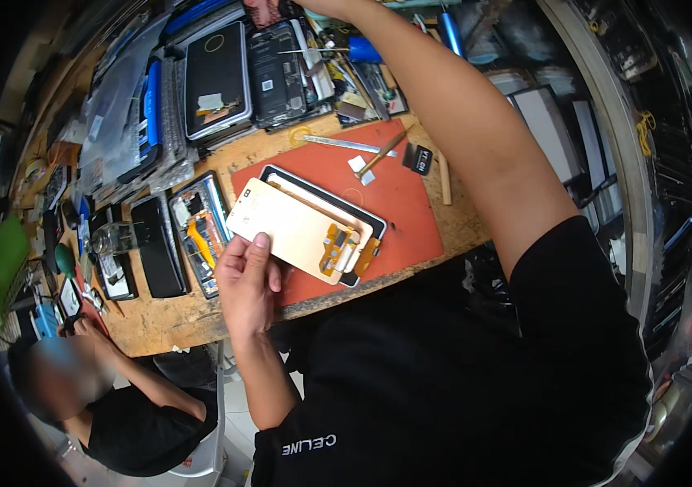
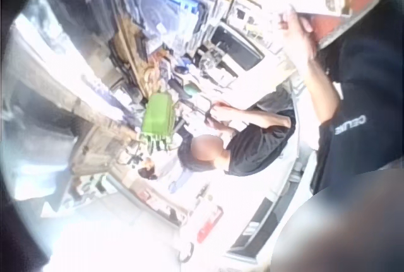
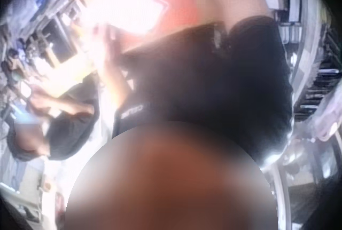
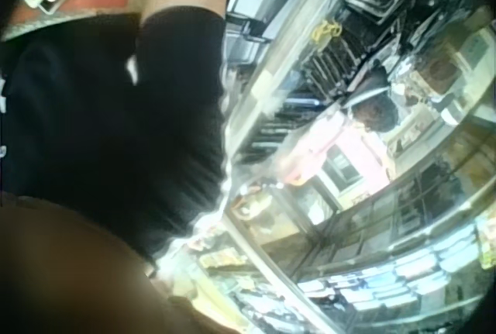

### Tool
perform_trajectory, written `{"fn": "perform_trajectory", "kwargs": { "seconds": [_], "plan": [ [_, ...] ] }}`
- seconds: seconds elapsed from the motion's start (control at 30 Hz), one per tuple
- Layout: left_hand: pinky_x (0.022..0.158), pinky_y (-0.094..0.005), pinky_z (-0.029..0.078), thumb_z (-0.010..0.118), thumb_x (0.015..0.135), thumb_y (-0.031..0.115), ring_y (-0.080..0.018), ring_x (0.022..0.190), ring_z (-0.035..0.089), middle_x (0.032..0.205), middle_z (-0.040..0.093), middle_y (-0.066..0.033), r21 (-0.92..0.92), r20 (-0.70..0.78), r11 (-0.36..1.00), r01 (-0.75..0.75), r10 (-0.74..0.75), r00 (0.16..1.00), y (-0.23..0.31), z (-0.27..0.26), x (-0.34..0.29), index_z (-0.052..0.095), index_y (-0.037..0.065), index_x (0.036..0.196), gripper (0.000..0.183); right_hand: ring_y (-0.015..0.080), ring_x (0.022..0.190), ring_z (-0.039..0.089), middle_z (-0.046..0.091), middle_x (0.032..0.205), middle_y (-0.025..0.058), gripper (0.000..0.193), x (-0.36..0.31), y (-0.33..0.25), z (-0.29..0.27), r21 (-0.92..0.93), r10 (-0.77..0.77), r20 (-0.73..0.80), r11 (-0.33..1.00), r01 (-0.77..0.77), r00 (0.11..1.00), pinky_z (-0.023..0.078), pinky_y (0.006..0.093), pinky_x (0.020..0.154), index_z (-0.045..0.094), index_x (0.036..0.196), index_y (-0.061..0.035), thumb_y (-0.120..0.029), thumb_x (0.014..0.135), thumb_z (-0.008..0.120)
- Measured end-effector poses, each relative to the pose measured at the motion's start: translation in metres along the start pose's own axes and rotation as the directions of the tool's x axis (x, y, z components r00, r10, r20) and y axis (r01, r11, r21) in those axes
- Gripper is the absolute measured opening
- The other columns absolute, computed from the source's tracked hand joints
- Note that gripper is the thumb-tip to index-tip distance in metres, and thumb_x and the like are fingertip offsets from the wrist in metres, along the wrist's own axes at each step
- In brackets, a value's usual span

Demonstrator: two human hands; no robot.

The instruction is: The person unwraps a bubble-wrapped smartphone and inspects its back and screen. They then handle several other smartphones and disassembled phone parts on a cluttered workbench, moving items aside and examining components.

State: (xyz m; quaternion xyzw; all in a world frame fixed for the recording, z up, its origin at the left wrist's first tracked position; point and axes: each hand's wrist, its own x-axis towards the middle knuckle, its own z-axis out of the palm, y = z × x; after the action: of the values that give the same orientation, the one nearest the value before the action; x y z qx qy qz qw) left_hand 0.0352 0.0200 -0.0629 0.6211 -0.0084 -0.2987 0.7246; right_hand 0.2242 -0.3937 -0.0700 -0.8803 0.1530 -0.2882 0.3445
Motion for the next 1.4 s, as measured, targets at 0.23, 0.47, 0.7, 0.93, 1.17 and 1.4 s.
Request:
{"fn": "perform_trajectory", "kwargs": {
  "seconds": [0.23, 0.47, 0.7, 0.93, 1.17, 1.4],
  "plan": [
    [0.042, -0.0195, 0.031, 0.062, 0.109, 0.019, -0.0022, 0.047, 0.041, 0.074, 0.066, -0.0001, -0.009, -0.034, 0.979, -0.203, 0.202, 0.979, 0.025, -0.024, 0.006, 0.067, 0.001, 0.114, 0.019, 0.0371, 0.101, 0.073, 0.075, 0.103, 0.025, 0.033, -0.006, -0.015, -0.006, 0.073, -0.028, 0.041, 0.997, 0.025, 0.999, 0.056, 0.047, 0.089, 0.077, 0.098, -0.0026, -0.029, 0.079, 0.075],
    [0.044, -0.0179, 0.032, 0.058, 0.112, 0.023, -0.0042, 0.054, 0.046, 0.083, 0.063, -0.0018, -0.1, -0.274, 0.899, -0.427, 0.387, 0.88, 0.065, -0.092, -0.007, 0.061, 0.002, 0.112, 0.021, 0.0365, 0.1, 0.074, 0.076, 0.104, 0.022, 0.04, -0.005, -0.014, -0.007, 0.044, -0.055, 0.064, 0.998, 0.053, 0.996, 0.057, 0.0455, 0.089, 0.077, 0.106, -0.0041, -0.031, 0.077, 0.08],
    [0.046, -0.0179, 0.036, 0.062, 0.11, 0.024, -0.0048, 0.058, 0.051, 0.086, 0.065, -0.0017, -0.08, -0.373, 0.917, -0.391, 0.336, 0.865, 0.054, -0.093, -0.013, 0.06, 0.003, 0.113, 0.021, 0.0369, 0.1, 0.074, 0.077, 0.103, 0.0218, 0.041, -0.005, -0.013, -0.008, -0.035, -0.066, 0.062, 0.997, 0.068, 0.996, 0.057, 0.0454, 0.09, 0.077, 0.108, -0.005, -0.032, 0.077, 0.08],
    [0.054, -0.0194, 0.038, 0.062, 0.11, 0.023, -0.0042, 0.062, 0.05, 0.095, 0.069, -0.0013, -0.021, -0.29, 0.923, -0.384, 0.362, 0.886, 0.048, -0.086, -0.008, 0.063, 0.003, 0.124, 0.024, 0.0378, 0.096, 0.074, 0.077, 0.101, 0.0221, 0.036, -0.006, -0.017, -0.004, 0.058, 0.024, 0.065, 0.998, -0.028, 0.998, 0.056, 0.047, 0.088, 0.078, 0.105, -0.0045, -0.037, 0.092, 0.072],
    [0.055, -0.02, 0.039, 0.06, 0.11, 0.022, -0.0039, 0.065, 0.052, 0.095, 0.07, -0.002, -0.014, -0.328, 0.909, -0.417, 0.389, 0.861, 0.058, -0.093, -0.01, 0.063, 0.003, 0.122, 0.022, 0.0383, 0.092, 0.073, 0.075, 0.095, 0.0224, 0.034, -0.007, -0.021, -0.011, 0.044, 0.008, 0.09, 0.999, -0.012, 0.996, 0.056, 0.0467, 0.084, 0.076, 0.1, -0.0032, -0.035, 0.087, 0.075],
    [0.045, -0.0181, 0.034, 0.064, 0.108, 0.02, -0.0027, 0.054, 0.048, 0.081, 0.067, 0.0026, -0.055, -0.322, 0.93, -0.364, 0.329, 0.888, 0.044, -0.08, -0.008, 0.067, 0.003, 0.114, 0.018, 0.0412, 0.103, 0.071, 0.073, 0.106, 0.0248, 0.034, -0.01, -0.015, -0.007, 0.02, -0.078, 0.037, 0.997, 0.078, 0.996, 0.056, 0.0478, 0.09, 0.075, 0.105, -0.0045, -0.029, 0.081, 0.078]
  ]
}}
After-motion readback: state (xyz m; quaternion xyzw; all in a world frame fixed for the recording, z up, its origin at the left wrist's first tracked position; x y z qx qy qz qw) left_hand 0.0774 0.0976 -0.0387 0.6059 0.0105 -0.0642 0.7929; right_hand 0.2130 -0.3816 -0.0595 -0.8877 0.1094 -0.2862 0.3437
